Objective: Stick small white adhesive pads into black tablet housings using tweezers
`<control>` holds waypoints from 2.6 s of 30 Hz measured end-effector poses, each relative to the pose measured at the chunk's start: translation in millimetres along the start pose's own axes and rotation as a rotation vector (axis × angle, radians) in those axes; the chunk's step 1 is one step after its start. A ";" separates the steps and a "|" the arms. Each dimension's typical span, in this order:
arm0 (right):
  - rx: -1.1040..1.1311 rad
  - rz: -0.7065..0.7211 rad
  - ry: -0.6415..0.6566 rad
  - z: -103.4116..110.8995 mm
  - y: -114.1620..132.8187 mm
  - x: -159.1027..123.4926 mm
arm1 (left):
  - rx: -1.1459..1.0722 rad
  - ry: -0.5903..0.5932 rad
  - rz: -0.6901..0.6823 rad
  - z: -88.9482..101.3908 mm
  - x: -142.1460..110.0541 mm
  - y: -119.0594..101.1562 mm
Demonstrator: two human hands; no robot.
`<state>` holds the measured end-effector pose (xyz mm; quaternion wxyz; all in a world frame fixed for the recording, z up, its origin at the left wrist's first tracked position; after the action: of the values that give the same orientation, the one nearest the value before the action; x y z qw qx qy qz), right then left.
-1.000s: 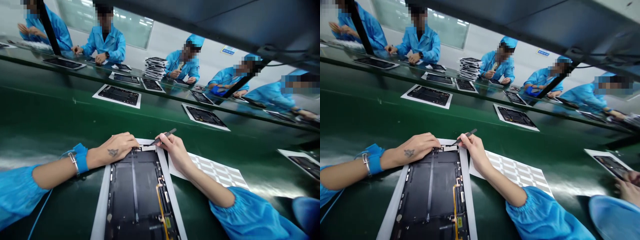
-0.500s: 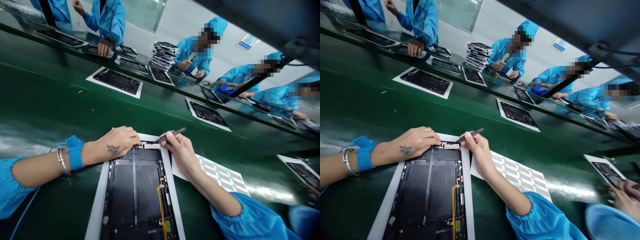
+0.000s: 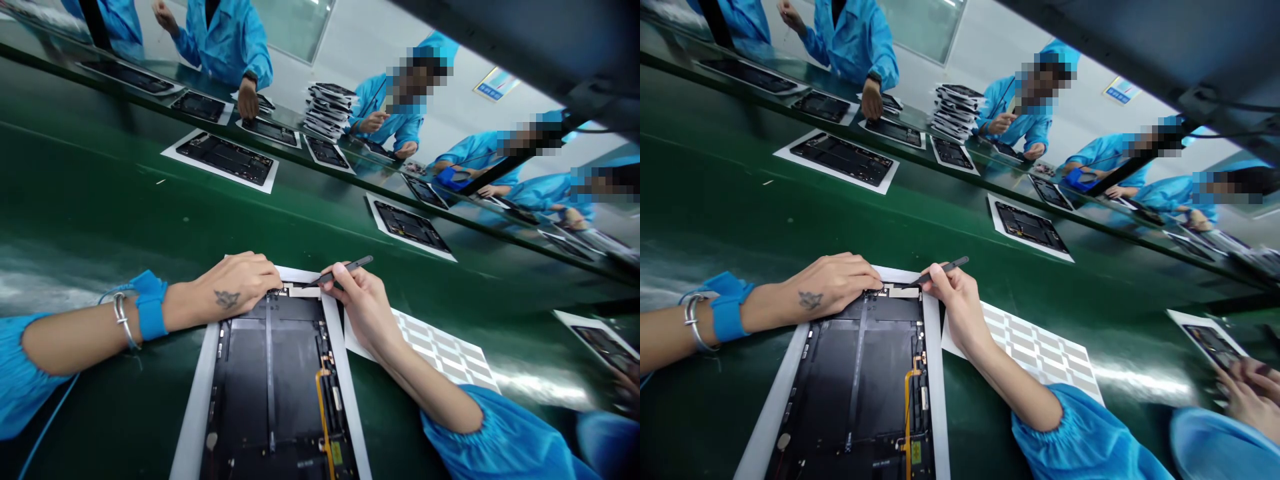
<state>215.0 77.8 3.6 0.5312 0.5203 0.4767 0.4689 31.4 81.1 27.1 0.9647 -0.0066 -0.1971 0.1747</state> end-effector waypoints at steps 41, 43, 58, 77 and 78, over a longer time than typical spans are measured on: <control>-0.542 0.601 0.157 -33.1 40.7 -24.9 | -0.040 -0.008 -0.019 2.7 -2.1 1.8; -0.571 0.638 0.177 -36.5 41.4 -26.0 | -0.027 0.001 -0.014 1.7 -1.9 2.3; -0.645 0.692 0.216 -40.9 42.6 -30.6 | 0.002 0.036 -0.006 1.7 0.0 1.5; -0.111 0.011 -0.072 29.7 -0.5 -8.1 | 0.080 0.115 -0.094 -3.4 1.8 -9.1; -0.117 0.007 -0.071 29.0 -1.2 -7.8 | 0.081 0.118 -0.092 -3.3 1.8 -8.8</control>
<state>243.0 67.0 2.7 0.5757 0.5063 0.4274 0.4791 37.2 73.6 25.4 0.9811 0.0310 -0.1326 0.1375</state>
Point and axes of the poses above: each hand's wrist, its own x-axis towards the middle knuckle, its own z-axis out of the back of the hand, y = z × x, the point moved 8 cm from there along x, towards the middle knuckle, and after that the axes turned 2 degrees about y, right-handed, at the moved point
